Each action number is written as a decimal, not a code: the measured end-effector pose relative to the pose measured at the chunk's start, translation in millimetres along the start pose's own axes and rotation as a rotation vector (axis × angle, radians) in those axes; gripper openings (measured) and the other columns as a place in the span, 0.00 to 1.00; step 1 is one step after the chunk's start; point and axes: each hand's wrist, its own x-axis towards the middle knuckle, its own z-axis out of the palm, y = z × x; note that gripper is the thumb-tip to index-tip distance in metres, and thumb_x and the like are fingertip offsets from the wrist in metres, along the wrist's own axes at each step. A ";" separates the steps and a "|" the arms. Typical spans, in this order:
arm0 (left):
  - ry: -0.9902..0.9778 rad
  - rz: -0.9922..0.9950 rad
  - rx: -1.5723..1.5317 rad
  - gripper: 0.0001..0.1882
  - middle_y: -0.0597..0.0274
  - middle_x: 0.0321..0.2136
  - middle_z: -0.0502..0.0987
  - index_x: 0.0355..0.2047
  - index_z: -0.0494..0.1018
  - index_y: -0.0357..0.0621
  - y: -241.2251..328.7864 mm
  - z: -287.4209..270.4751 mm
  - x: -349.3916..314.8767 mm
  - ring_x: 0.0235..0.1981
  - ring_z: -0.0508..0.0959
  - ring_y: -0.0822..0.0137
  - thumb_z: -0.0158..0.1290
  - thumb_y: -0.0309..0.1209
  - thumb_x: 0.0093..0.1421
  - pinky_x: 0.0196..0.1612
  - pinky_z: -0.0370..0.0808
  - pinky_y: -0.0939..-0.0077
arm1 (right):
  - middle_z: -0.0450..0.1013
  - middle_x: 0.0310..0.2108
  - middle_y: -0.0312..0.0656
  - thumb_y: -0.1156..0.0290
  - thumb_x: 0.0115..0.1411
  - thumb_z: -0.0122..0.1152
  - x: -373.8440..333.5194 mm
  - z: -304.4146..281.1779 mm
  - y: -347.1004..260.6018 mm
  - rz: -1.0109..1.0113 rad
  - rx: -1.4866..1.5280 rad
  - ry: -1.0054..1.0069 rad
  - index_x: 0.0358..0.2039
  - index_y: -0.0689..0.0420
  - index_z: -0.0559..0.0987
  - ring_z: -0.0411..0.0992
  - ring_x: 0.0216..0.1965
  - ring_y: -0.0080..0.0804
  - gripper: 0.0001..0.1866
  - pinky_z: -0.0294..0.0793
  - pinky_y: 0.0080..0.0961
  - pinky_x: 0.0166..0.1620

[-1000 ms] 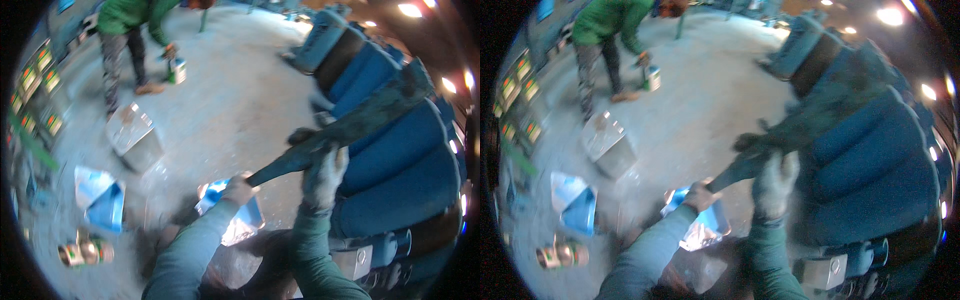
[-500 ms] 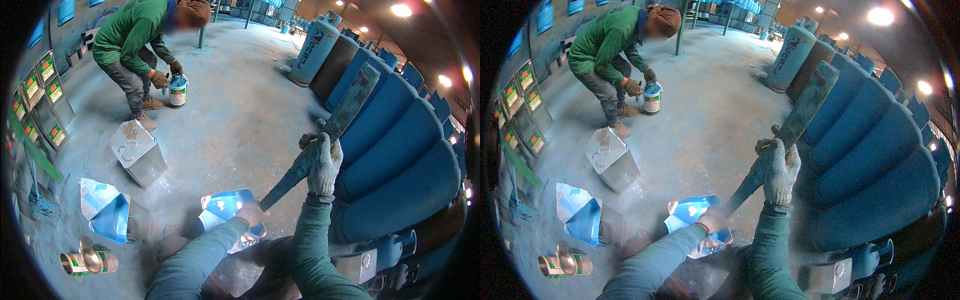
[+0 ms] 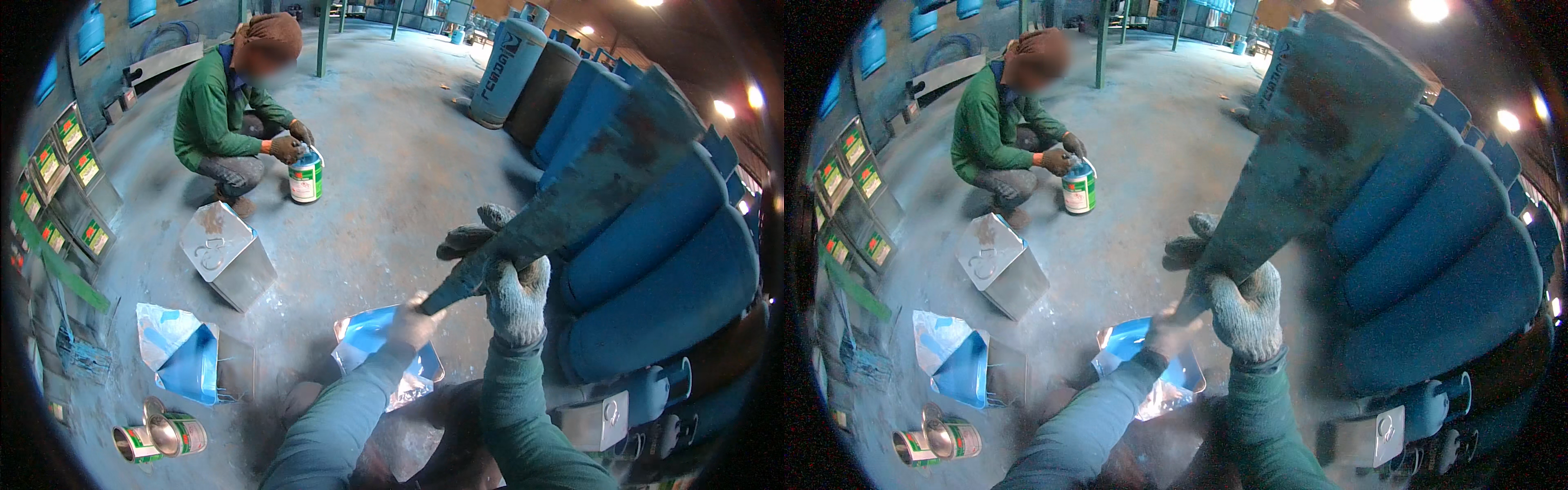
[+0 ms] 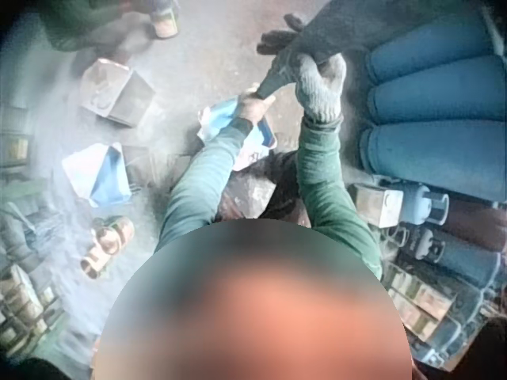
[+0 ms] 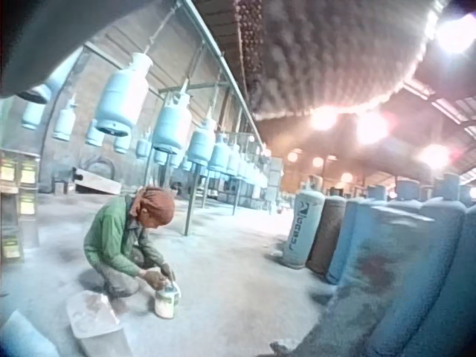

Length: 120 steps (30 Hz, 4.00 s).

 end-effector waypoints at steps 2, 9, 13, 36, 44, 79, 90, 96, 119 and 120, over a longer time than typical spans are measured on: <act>-0.102 -0.047 0.094 0.20 0.46 0.36 0.84 0.46 0.78 0.45 0.0 7.5 -9.7 0.43 0.85 0.46 0.66 0.41 0.56 0.47 0.80 0.59 | 0.82 0.43 0.54 0.76 0.61 0.51 9.1 -6.1 3.8 0.010 0.031 0.007 0.65 0.69 0.68 0.82 0.39 0.37 0.30 0.80 0.27 0.39; -0.434 -0.184 0.482 0.24 0.43 0.47 0.83 0.51 0.79 0.45 12.9 -9.4 -18.2 0.51 0.82 0.45 0.63 0.45 0.59 0.55 0.77 0.56 | 0.80 0.32 0.46 0.65 0.73 0.51 36.1 -36.2 27.7 0.031 -0.095 0.389 0.63 0.63 0.70 0.78 0.27 0.31 0.23 0.78 0.27 0.30; -0.333 -0.183 0.450 0.22 0.45 0.45 0.83 0.49 0.80 0.44 7.2 -29.5 0.9 0.50 0.82 0.46 0.64 0.41 0.58 0.55 0.77 0.56 | 0.80 0.33 0.46 0.65 0.74 0.52 27.1 -29.1 35.4 -0.038 0.047 0.362 0.64 0.60 0.69 0.79 0.29 0.33 0.22 0.78 0.28 0.30; -0.268 -0.115 0.422 0.23 0.43 0.41 0.81 0.51 0.76 0.43 16.0 -42.1 -13.2 0.47 0.82 0.49 0.64 0.36 0.57 0.52 0.77 0.57 | 0.78 0.35 0.39 0.65 0.73 0.55 24.3 -10.7 20.8 0.022 0.067 0.310 0.63 0.63 0.73 0.74 0.32 0.24 0.22 0.74 0.24 0.36; -0.056 0.079 0.047 0.18 0.46 0.38 0.79 0.48 0.73 0.40 1.3 -35.6 -1.4 0.46 0.81 0.48 0.60 0.31 0.59 0.50 0.75 0.58 | 0.77 0.50 0.50 0.70 0.72 0.44 -15.7 16.1 3.6 -0.057 -0.061 -0.050 0.69 0.65 0.66 0.74 0.52 0.35 0.27 0.72 0.31 0.56; -0.254 -0.172 0.223 0.22 0.43 0.38 0.81 0.51 0.75 0.41 12.1 -11.2 -27.6 0.44 0.83 0.47 0.62 0.35 0.57 0.49 0.77 0.56 | 0.79 0.45 0.44 0.59 0.76 0.48 29.8 -32.9 50.5 0.052 -0.438 0.329 0.64 0.62 0.72 0.75 0.44 0.28 0.23 0.73 0.28 0.49; -0.018 0.049 0.186 0.20 0.45 0.35 0.82 0.46 0.76 0.41 9.3 -34.3 4.9 0.42 0.83 0.47 0.64 0.37 0.56 0.47 0.78 0.58 | 0.75 0.58 0.54 0.71 0.75 0.41 0.3 -16.3 18.9 -0.021 -0.182 0.092 0.68 0.64 0.67 0.75 0.58 0.42 0.24 0.73 0.36 0.62; 0.007 0.048 0.016 0.22 0.43 0.39 0.82 0.50 0.75 0.41 3.7 0.4 4.4 0.46 0.82 0.45 0.63 0.37 0.58 0.49 0.78 0.58 | 0.78 0.51 0.52 0.77 0.66 0.47 -7.8 5.5 -8.3 0.091 -0.258 -0.046 0.65 0.66 0.70 0.75 0.42 0.27 0.27 0.75 0.25 0.45; -0.005 -0.012 -0.242 0.21 0.49 0.42 0.84 0.49 0.77 0.43 -23.8 -15.7 27.9 0.46 0.84 0.55 0.64 0.37 0.58 0.49 0.78 0.63 | 0.78 0.53 0.50 0.83 0.65 0.52 -8.7 22.4 -8.9 0.094 -0.081 -0.022 0.60 0.68 0.74 0.76 0.51 0.32 0.22 0.76 0.29 0.54; -0.036 0.035 -0.171 0.21 0.48 0.42 0.84 0.51 0.77 0.43 -24.1 -9.0 22.9 0.47 0.84 0.55 0.63 0.38 0.59 0.49 0.78 0.63 | 0.78 0.52 0.50 0.83 0.64 0.54 -6.3 19.0 -11.2 0.102 -0.143 -0.048 0.60 0.68 0.74 0.77 0.50 0.31 0.22 0.76 0.28 0.53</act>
